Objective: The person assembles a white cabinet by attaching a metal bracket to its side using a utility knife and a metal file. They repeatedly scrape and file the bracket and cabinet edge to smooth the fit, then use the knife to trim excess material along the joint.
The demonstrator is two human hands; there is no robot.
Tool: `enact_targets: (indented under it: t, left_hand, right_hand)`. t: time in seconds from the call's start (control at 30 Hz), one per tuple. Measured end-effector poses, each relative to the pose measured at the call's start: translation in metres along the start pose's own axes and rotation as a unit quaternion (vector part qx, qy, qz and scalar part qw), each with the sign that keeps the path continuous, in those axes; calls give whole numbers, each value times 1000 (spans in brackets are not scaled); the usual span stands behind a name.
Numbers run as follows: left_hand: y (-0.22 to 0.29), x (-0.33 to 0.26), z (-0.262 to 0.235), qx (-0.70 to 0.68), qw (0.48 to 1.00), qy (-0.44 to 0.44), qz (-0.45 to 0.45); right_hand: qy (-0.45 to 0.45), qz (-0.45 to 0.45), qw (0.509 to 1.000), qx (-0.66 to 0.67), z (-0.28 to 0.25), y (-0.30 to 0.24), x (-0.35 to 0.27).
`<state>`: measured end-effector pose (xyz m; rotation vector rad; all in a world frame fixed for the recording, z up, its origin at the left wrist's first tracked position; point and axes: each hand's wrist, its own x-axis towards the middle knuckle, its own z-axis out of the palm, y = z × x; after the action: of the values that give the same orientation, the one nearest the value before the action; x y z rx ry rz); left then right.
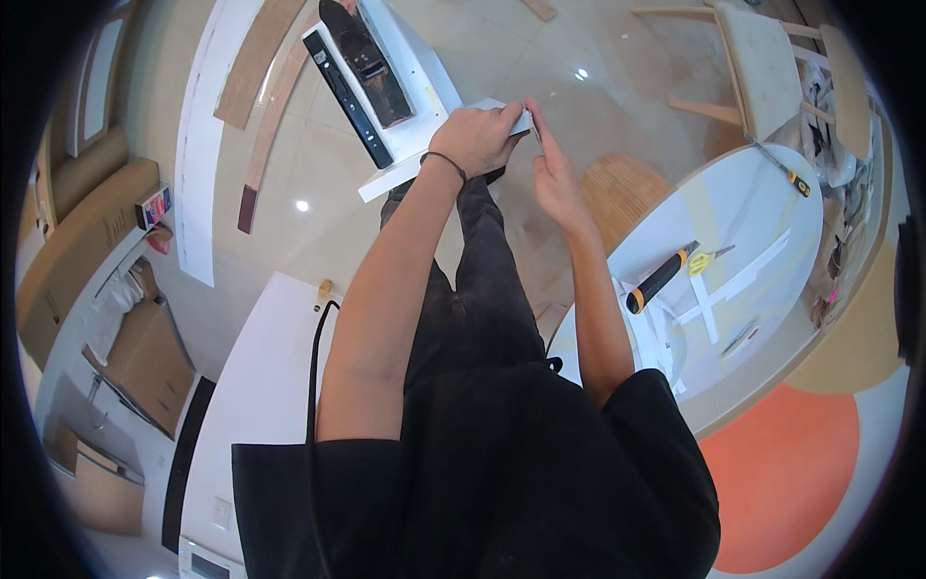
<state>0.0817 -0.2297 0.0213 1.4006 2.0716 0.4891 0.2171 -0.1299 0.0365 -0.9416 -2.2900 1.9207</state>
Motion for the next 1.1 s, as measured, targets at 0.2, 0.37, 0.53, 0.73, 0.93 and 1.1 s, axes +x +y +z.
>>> enact_targets:
  t: [0.2, 0.37, 0.53, 0.73, 0.93, 1.1]
  left_hand:
    - [0, 1, 0, 4, 1000, 7, -5]
    - [1, -1, -1, -11, 1000, 21, 3]
    - [1, -2, -1, -15, 1000, -2, -1]
    - [1, 0, -3, -8, 1000, -14, -5]
    - [1, -1, -4, -21, 1000, 0, -9]
    - [0, -1, -1, -14, 1000, -10, -9]
  right_hand:
    - [-25, -31, 999, -5, -6, 4, 2]
    - [-59, -66, 995, 39, -7, 3, 5]
    - [-59, -67, 996, 23, -8, -8, 4]
    - [-78, -68, 994, 18, -8, -3, 10]
    - [-65, -101, 991, 56, -6, 4, 12]
    - [-67, -82, 993, 45, -4, 2, 12]
